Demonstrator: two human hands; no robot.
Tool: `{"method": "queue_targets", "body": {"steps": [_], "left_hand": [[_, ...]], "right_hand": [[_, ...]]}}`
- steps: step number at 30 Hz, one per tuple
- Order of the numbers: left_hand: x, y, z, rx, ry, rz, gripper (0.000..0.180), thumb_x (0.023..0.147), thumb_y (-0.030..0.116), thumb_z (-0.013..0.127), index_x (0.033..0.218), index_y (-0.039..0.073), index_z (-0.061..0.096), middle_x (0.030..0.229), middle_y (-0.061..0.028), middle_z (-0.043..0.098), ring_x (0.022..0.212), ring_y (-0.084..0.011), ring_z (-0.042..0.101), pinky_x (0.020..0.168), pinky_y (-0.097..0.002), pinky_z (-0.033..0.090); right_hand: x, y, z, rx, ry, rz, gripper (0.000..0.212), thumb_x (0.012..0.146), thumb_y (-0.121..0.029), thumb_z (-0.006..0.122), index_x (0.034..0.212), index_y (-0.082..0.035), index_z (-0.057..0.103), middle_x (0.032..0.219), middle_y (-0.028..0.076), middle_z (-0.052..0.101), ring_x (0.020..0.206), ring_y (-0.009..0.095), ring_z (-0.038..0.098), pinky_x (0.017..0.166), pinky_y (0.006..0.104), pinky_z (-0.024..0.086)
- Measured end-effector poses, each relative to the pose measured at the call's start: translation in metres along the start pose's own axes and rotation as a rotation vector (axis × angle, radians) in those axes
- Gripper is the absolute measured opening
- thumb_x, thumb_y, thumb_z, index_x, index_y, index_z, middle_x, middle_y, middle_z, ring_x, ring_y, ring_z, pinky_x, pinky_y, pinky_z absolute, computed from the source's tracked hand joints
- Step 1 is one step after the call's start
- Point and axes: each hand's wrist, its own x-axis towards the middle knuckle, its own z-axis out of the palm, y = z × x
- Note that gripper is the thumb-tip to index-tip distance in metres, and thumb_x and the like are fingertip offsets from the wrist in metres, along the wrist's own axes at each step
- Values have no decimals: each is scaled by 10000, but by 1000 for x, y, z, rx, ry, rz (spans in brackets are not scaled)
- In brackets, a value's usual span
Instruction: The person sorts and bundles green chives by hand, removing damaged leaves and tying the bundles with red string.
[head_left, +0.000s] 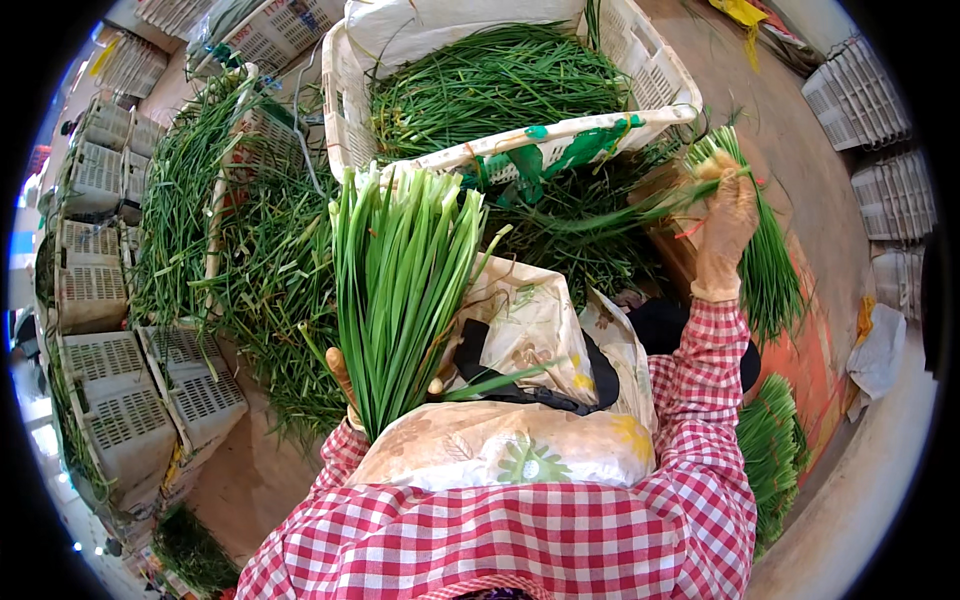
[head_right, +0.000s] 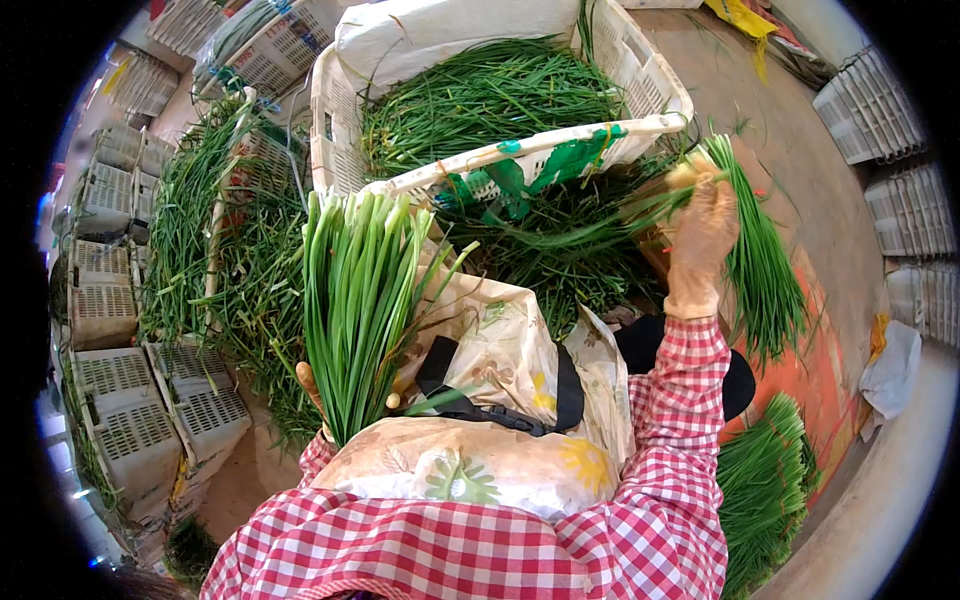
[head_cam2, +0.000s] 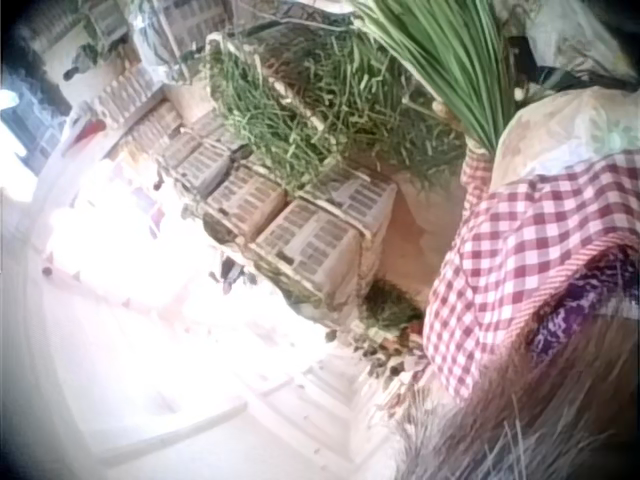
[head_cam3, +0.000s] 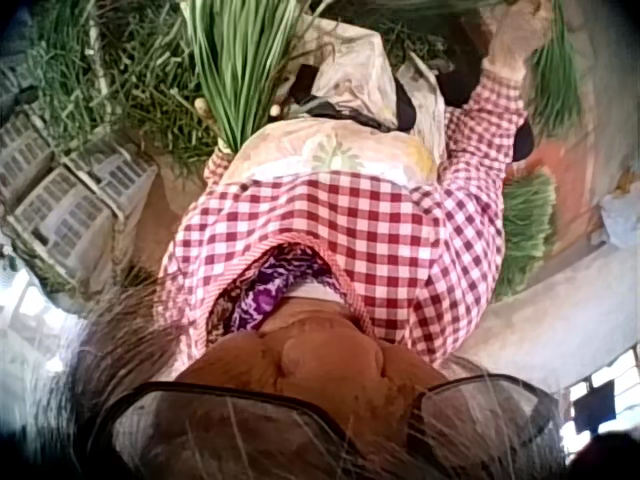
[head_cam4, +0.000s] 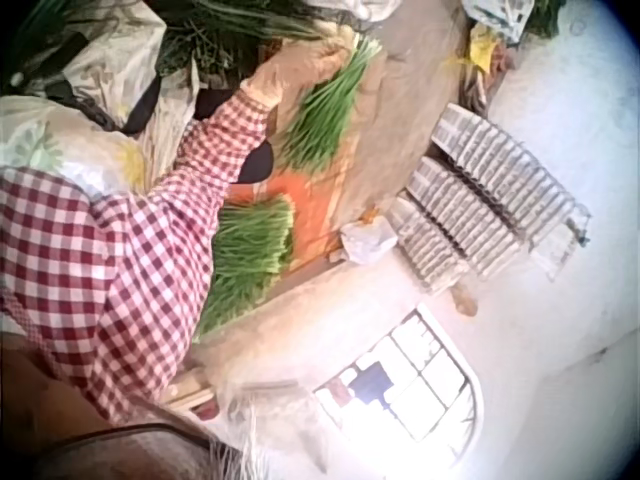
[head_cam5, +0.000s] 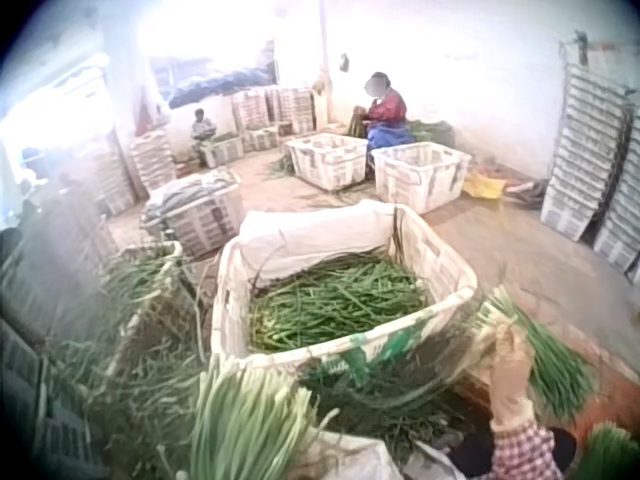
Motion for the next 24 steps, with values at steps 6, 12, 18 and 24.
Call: {"method": "queue_targets", "body": {"steps": [6,12,18,24], "left_hand": [[-6,1,8,75,182,-8,897,781,728,481,1445,163,272,1428,-153,363,1224,-345,435,734,-488,513],[-2,-4,11,106,152,-3,906,768,727,505,1431,146,301,1403,-154,402,1177,-337,473,700,-460,496],[-6,7,1,75,161,48,912,765,647,593,1445,133,270,1422,-166,376,1267,-382,405,985,-592,387],[-10,10,-17,213,234,135,818,829,593,554,1443,133,270,1422,-150,379,1240,-333,453,1016,-531,391]], "right_hand": [[-61,36,31,-32,-807,940,469,908,-472,543,1018,-25,638,535,-108,319,408,16,262,375,169,221],[-79,41,66,606,-857,997,442,923,-363,561,1135,25,577,560,-94,315,439,6,281,379,165,226],[-58,2,51,364,-625,659,347,943,-320,541,1013,9,625,591,-69,453,450,6,361,408,152,300],[-10,12,18,-729,-341,-182,505,857,-416,638,1133,0,560,855,92,650,632,144,605,609,251,508]]}}
